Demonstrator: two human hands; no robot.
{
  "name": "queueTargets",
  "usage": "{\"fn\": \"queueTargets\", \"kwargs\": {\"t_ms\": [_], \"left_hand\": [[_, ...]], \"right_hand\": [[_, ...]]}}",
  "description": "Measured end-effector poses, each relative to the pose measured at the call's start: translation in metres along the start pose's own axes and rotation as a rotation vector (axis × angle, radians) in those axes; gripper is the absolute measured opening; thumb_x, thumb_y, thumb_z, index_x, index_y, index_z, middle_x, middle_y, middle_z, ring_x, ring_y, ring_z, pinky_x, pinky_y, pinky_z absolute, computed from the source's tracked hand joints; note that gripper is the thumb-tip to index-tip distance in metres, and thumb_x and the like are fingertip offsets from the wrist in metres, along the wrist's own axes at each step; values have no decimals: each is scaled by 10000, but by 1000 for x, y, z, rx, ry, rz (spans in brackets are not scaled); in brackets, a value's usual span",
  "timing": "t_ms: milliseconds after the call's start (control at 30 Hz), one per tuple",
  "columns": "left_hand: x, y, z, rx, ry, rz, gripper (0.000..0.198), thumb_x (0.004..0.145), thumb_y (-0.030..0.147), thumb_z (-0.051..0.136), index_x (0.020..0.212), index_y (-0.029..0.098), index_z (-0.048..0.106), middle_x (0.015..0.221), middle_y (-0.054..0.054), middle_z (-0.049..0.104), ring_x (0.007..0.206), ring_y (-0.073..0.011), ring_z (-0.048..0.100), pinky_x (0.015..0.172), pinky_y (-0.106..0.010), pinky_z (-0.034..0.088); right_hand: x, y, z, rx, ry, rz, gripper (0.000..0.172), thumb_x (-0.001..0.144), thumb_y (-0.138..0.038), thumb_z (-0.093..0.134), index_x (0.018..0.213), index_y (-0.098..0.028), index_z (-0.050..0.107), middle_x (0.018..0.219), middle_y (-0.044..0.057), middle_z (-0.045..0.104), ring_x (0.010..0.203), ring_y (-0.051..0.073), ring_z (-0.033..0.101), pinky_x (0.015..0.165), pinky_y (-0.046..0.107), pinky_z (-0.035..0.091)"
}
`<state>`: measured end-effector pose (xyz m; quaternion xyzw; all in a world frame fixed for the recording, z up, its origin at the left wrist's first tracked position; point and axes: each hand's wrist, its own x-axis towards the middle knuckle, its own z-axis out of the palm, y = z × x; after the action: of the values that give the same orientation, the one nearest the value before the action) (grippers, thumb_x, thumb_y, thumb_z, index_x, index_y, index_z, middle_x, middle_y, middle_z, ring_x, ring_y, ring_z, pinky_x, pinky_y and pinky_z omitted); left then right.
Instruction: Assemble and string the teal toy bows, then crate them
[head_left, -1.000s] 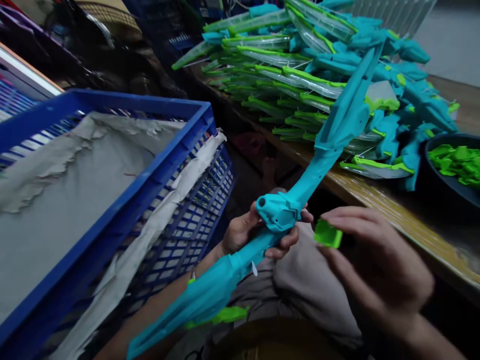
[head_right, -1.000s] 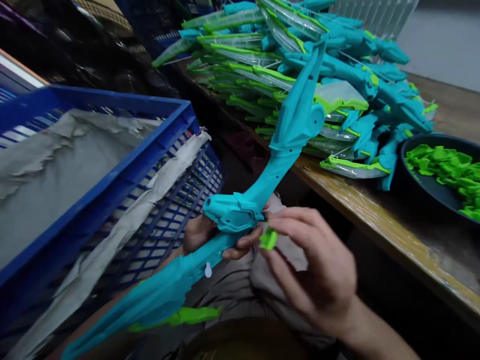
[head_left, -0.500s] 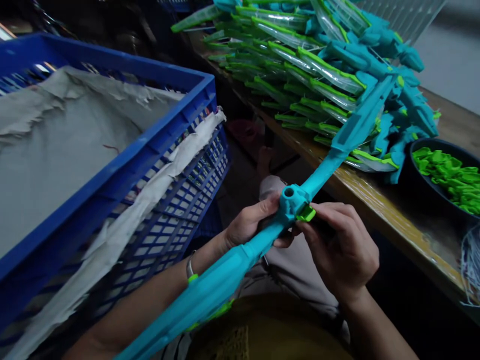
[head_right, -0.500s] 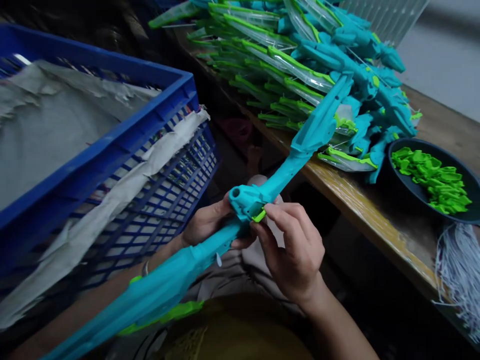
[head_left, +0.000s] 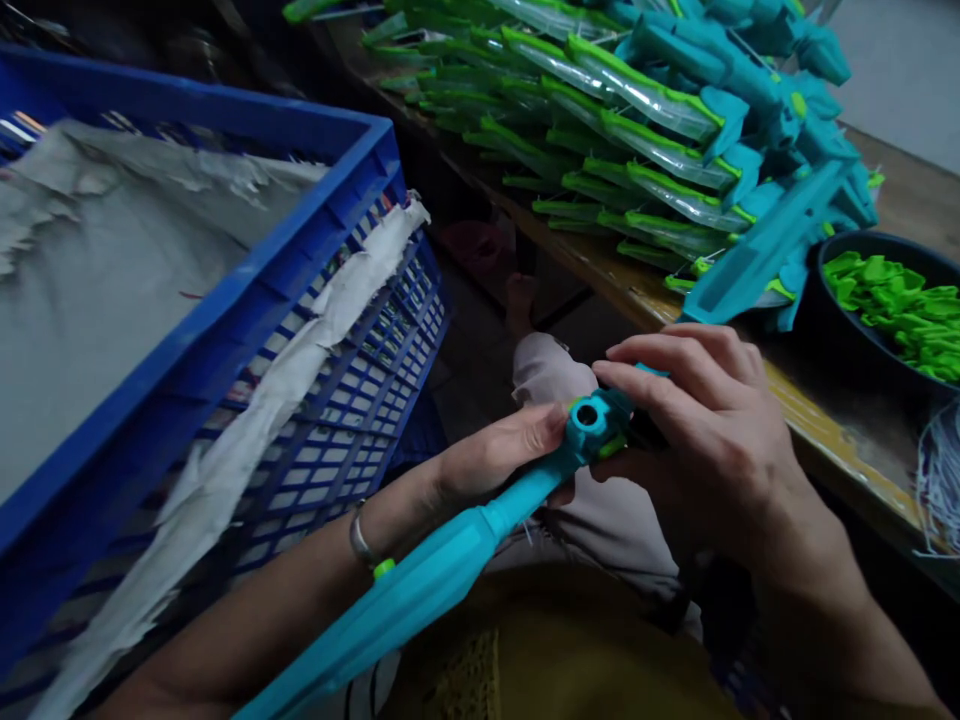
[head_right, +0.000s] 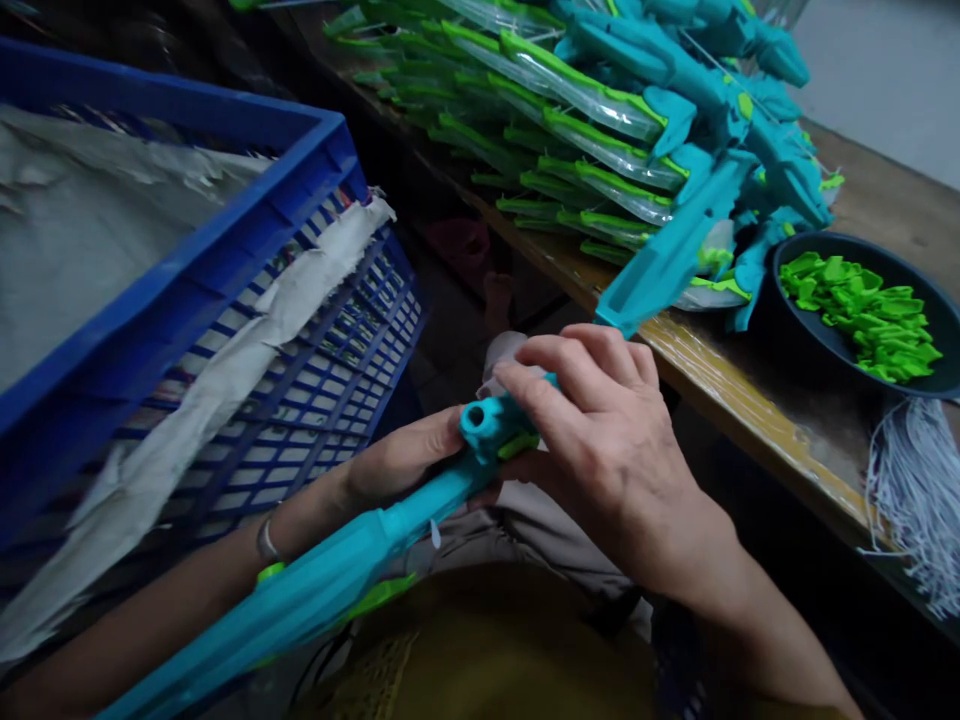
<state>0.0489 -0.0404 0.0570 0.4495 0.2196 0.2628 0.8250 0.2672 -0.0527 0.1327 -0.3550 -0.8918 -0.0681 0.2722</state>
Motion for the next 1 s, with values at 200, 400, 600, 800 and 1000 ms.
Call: {"fn": "queueTargets", "kwargs": {"t_ms": [200, 400, 600, 800, 1000], "left_hand": [[-4, 25, -4, 523, -202, -93, 667, 948, 810, 393, 973, 176, 598, 775, -30, 627, 694, -172, 580, 640, -288, 474], [-5, 56, 7, 1099, -344, -265, 349, 988, 535, 565, 974, 191, 622, 823, -4, 621, 741, -183, 596, 668, -274, 424], [11, 45, 4, 1210, -425, -441, 298, 984, 464, 568, 865, 196, 621, 731, 14, 568, 670, -163, 561, 616, -260, 384], [31, 22, -14, 1173, -479, -521, 314, 949, 505, 527, 899, 202, 594, 843, -24, 624, 788, -203, 596, 685, -282, 417], [25, -27, -3, 1200, -167, -425, 311, 994, 454, 395, 952, 203, 573, 960, -74, 681, 873, -246, 637, 798, -356, 475]], "right_hand": [[4, 3, -11, 267, -430, -124, 244, 1029, -407, 646, 1004, -165, 623, 885, 33, 632, 808, 196, 575, 783, 363, 406], [-14, -9, 14, 359, -607, 47, 407, 847, -402, 883, 881, -166, 553, 838, 21, 601, 719, 165, 538, 621, 306, 308], [-27, -7, 40, 495, -791, 224, 459, 835, -482, 882, 868, -160, 557, 811, 20, 613, 710, 163, 565, 602, 279, 285], [-45, 6, 62, 489, -811, 295, 473, 856, -507, 855, 824, -164, 531, 759, 2, 565, 679, 146, 511, 605, 271, 266], [-68, 12, 88, 470, -845, 346, 454, 889, -528, 820, 879, -150, 569, 822, 44, 632, 728, 171, 571, 633, 279, 288]]}}
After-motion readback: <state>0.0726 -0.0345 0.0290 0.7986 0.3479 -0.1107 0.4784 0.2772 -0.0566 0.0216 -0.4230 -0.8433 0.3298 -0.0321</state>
